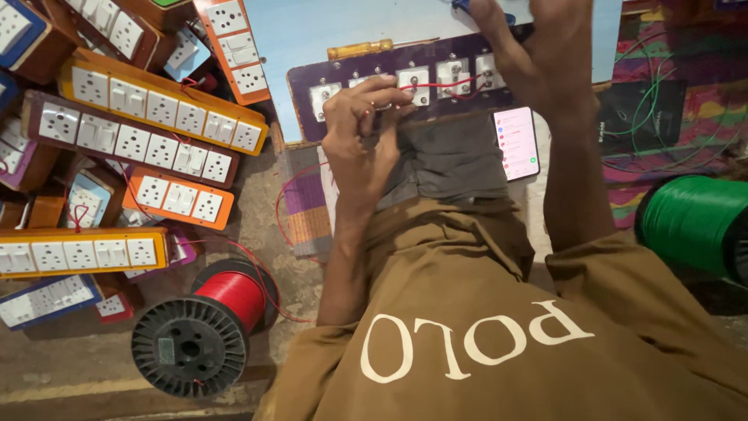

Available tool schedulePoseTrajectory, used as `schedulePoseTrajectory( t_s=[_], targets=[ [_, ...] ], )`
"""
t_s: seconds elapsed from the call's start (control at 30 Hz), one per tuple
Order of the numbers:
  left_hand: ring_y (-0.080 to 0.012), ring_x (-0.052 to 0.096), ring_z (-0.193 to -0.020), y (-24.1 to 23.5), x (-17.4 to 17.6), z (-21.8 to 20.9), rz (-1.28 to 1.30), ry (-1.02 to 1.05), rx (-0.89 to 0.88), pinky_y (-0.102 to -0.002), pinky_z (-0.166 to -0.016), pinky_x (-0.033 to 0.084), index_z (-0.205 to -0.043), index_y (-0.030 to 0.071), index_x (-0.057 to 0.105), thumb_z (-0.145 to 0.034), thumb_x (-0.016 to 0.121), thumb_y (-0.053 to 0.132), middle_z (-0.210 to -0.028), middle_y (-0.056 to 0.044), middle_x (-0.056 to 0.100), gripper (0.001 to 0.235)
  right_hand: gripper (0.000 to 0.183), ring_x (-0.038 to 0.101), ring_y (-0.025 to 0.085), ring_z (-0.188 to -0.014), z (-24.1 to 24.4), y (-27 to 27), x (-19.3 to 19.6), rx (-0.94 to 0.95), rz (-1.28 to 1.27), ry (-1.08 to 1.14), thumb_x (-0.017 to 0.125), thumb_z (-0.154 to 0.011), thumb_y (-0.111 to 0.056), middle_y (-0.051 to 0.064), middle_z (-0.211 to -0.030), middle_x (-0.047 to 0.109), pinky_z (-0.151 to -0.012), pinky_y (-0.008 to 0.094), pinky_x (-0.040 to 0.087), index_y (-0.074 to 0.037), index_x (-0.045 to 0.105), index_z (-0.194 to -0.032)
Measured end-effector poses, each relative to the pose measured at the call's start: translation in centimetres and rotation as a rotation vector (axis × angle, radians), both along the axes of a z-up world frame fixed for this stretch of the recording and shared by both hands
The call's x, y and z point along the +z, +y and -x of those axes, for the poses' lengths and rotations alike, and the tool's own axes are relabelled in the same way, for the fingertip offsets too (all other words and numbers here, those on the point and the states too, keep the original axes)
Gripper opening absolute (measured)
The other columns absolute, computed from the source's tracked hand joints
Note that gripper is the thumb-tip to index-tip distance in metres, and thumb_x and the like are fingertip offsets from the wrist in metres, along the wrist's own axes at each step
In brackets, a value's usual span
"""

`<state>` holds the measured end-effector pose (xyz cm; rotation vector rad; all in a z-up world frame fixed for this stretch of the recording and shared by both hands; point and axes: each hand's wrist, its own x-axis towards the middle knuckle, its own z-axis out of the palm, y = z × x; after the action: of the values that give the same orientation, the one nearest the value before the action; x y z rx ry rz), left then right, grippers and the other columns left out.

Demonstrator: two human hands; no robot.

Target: The person sits on the floor and wires a multi-socket power strip by connecting red wires between terminals. They use a screwdriver to tighten connections and wire cutters to trim excess wire, working on the strip resting on their lap.

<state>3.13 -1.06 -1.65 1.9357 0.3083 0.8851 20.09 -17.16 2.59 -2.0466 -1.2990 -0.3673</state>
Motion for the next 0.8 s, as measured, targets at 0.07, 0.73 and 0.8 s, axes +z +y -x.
schedulePoseTrajectory(
  t_s=[0.07,0.73,0.8],
  targets=[
    [-0.0159,0.063,-0.127,0.3,0.0,0.1,0.054,-0.065,-0.089,-0.028,-0.101,0.048,-0.101,0.011,0.051,-0.091,0.087,0.006,-0.118,0.002,0.073,0.038,0.030,0.068,0.023,-0.092,0.2,-0.1,-0.2,0.084,0.029,0.176,0.052,-0.120,-0.027,0.010,-0.106,0.072,-0.083,0.038,0.052,-0.003,0.069,-0.117],
    [-0.0274,0.058,-0.134,0.1,0.7,-0.1,-0.186,0.032,-0.053,-0.040,-0.108,0.040,-0.108,0.006,0.046,-0.089,0.090,0.013,-0.122,-0.007,0.066,0.048,0.052,0.062,0.033,-0.111,-0.7,0.6,1.2,0.081,0.472,0.162,0.028,-0.122,-0.036,0.012,-0.116,0.069,-0.094,0.046,0.049,-0.015,0.075,-0.125],
    [-0.0323,0.053,-0.142,0.7,1.1,0.8,-0.123,-0.014,-0.130,-0.036,-0.105,0.043,-0.109,0.005,0.041,-0.091,0.088,0.012,-0.132,-0.012,0.061,0.052,0.051,0.062,0.033,-0.111,-0.7,1.2,1.8,0.081,0.468,0.209,0.028,-0.120,-0.037,0.014,-0.118,0.068,-0.095,0.047,0.049,-0.011,0.071,-0.128]
  ],
)
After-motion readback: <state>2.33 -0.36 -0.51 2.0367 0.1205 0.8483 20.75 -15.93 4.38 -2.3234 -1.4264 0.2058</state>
